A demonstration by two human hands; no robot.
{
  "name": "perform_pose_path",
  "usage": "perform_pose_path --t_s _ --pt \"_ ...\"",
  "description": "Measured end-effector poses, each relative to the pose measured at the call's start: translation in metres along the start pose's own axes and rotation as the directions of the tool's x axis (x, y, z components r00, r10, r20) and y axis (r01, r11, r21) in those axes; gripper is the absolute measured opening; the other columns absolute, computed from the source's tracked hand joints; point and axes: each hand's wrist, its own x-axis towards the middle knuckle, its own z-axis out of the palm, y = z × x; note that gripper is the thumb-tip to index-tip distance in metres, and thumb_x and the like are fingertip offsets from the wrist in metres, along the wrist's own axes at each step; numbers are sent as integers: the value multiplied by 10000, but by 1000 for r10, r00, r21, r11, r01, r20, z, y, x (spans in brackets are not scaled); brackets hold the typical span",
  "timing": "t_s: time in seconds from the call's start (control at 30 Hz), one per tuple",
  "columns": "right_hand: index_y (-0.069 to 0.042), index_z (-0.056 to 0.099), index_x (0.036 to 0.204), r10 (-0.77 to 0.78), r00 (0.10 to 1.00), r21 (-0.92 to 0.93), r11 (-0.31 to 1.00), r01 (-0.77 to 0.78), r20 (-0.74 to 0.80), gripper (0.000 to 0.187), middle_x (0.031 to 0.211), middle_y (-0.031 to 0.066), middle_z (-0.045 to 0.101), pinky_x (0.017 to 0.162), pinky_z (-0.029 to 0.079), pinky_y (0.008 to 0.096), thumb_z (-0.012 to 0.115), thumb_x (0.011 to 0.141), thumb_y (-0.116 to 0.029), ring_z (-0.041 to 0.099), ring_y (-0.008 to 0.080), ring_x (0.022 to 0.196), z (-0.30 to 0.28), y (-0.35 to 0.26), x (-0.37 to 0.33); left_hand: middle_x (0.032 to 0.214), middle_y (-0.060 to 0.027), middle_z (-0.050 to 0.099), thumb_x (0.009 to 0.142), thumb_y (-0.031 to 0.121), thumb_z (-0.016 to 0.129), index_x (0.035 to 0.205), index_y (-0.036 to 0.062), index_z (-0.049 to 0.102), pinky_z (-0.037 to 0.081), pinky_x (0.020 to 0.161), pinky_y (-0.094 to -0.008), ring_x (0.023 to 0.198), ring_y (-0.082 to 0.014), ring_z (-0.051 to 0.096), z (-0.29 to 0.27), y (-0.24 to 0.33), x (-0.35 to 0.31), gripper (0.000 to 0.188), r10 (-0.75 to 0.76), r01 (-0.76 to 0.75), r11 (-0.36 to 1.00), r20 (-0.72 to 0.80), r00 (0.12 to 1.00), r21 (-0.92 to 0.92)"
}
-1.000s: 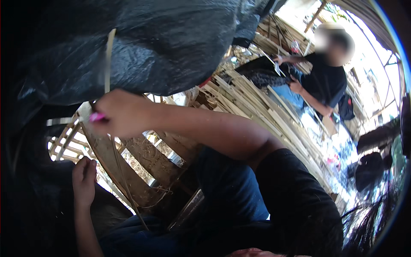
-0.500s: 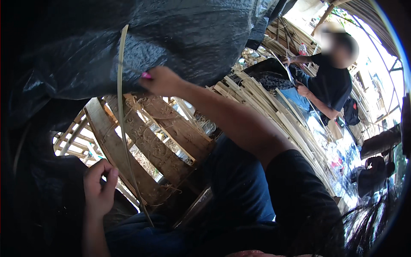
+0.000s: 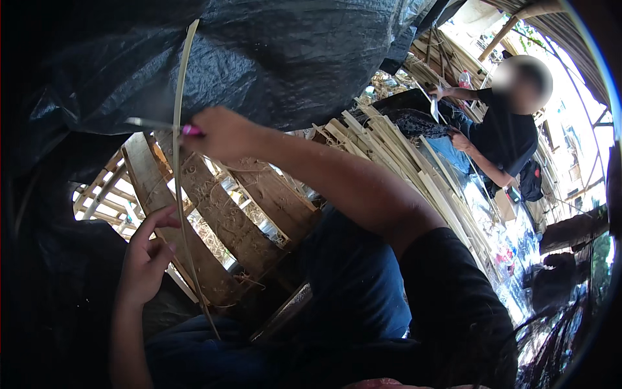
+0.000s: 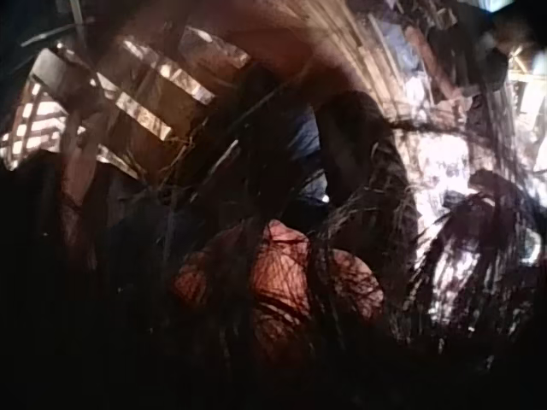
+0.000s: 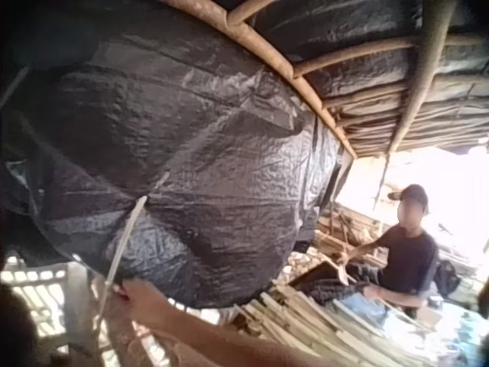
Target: The person is using a small knife to peel and strip a long piece of bamboo for manufacturing.
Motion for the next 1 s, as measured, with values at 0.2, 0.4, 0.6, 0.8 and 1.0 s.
perform_pose_path --t_s 0.2,0.4,0.6,0.8,1.0 --pt "1 620 831 124 985 -75 988 -133 -122 353 739 218 638 683 489 442 587 880 -347 656 370 755 -19 83 -5 1490 -117 366 770 -74 454 1502 94 219 362 543 -149 560 12 379 16 29 -6 786 140 -52 956 293 946 -288" --pt "-5 644 858 308 934 -193 920 -341 -183 309 823 264 635 757 489 478 567 837 -304 611 446 842 -44 125 -15 1542 -186 226 756 -81 461 1520 88 50 358 533 -141 573 9 358 21 49 -17 884 294 -33 868 460 838 -496" --pt "12 644 824 274 904 -256 895 -365 -328 331 804 265 632 741 487 500 560 836 -307 607 452 843 -65 156 -34 1540 -228 192 835 24 592 1526 173 76 343 520 -106 564 26 340 17 59 -31 875 495 -12 755 557 667 -656" --pt "18 641 798 451 809 -284 775 -564 -376 352 797 282 626 739 486 510 542 839 -318 613 453 839 -84 187 -54 1532 -247 191 900 -26 523 1516 274 133 341 481 -75 562 39 305 11 80 -56 788 544 -83 741 524 656 -666" --pt "-10 637 838 499 775 -240 757 -608 -387 371 831 277 626 749 468 517 514 877 -358 604 458 865 -88 198 -67 1563 -133 121 1001 38 399 1518 295 112 478 519 -161 576 28 507 2 56 -50 644 562 114 729 686 463 -674"
